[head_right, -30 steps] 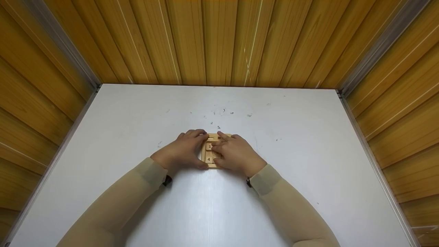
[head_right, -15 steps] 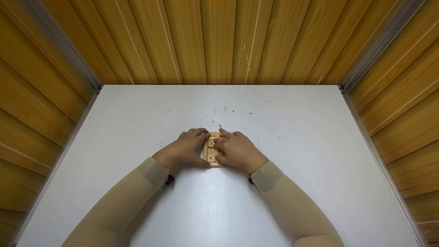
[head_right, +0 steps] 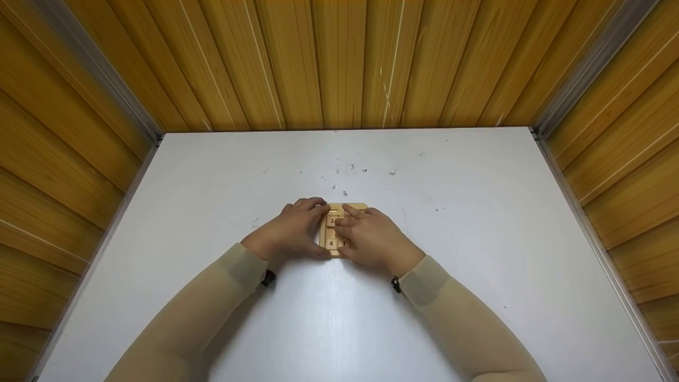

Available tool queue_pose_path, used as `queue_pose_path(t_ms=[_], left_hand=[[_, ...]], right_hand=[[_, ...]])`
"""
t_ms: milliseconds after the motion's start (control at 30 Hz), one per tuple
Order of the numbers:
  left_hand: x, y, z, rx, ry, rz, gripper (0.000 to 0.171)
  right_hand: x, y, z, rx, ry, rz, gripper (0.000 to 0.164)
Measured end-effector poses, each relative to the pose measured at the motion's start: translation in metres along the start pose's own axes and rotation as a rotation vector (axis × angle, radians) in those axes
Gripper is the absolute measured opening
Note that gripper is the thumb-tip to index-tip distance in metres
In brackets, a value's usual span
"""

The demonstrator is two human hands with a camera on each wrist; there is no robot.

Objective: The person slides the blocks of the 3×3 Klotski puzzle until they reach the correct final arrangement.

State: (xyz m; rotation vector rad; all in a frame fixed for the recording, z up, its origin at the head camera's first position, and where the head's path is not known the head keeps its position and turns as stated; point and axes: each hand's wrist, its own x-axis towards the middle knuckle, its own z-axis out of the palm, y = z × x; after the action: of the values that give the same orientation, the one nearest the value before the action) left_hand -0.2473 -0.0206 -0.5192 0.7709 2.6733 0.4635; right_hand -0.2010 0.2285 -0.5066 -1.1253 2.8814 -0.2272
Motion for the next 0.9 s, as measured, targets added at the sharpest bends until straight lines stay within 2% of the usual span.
queue_pose_path(t_ms=[300, 633, 900], left_hand=[[0.001, 0.0, 0.001, -0.009, 0.007, -0.006, 0.121], [0.0, -0.001, 0.002, 0.019, 0.012, 0.004, 0.121], [-0.001, -0.002, 0.001, 0.01, 0.009, 0.006, 0.12]], right_hand=[[-0.01, -0.011, 0.001, -0.003, -0.012, -0.039, 0.051], [-0.02, -0.014, 0.004, -0.058, 0.042, -0.107, 0.047], [-0.022, -0.019, 0.005, -0.051, 0.035, -0.088, 0.045]])
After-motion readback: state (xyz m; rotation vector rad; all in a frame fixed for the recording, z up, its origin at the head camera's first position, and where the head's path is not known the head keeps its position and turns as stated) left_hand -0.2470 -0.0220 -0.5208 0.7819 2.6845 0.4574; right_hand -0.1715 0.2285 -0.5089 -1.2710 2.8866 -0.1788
